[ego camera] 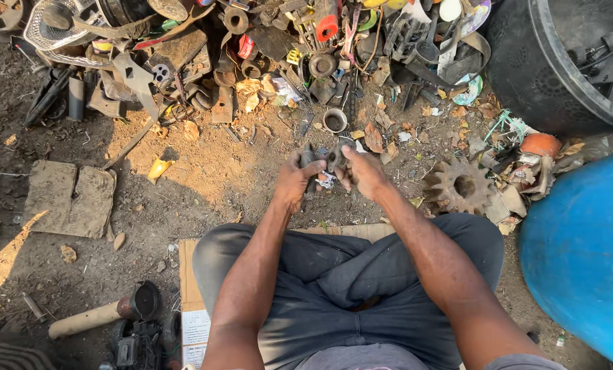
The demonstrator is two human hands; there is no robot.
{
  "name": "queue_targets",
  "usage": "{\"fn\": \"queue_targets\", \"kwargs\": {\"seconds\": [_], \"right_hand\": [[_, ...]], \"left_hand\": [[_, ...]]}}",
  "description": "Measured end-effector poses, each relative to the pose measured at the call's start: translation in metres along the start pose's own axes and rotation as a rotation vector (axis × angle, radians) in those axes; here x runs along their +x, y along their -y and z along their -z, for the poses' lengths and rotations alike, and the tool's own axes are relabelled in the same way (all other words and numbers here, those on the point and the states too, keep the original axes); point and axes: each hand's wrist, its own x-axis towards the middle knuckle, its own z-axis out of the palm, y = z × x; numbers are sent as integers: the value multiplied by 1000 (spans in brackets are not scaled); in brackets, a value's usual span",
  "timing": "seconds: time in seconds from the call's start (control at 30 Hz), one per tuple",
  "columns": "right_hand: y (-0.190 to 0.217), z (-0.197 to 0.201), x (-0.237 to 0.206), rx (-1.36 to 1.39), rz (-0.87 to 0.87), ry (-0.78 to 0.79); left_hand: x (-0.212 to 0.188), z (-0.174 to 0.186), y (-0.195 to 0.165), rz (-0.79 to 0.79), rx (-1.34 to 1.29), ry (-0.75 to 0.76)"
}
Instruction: The person sits on a cardboard sheet and sorts through a pile of mixed scrap, picking up metal parts, plastic pieces, and small tools. They place selected items into a blue barrel and occasionally use a hammer to break or separate pieces.
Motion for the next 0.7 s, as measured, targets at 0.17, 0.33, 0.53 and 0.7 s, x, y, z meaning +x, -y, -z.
{"fn": "queue_targets", "kwargs": {"seconds": [0.17,0.33,0.53,0.7], "right_hand": [[-27,-7,18,63,-31,105],[-31,-1,19,62,18,157],[-18,4,2,13,261,-11],[-19,8,-11,189,296,15]], "left_hand": [[8,4,10,-151,156,-37],[10,7,6,-139,253,-126],[4,3,0,-48,128,-124],[-1,5,2,22,-67,-9]]}}
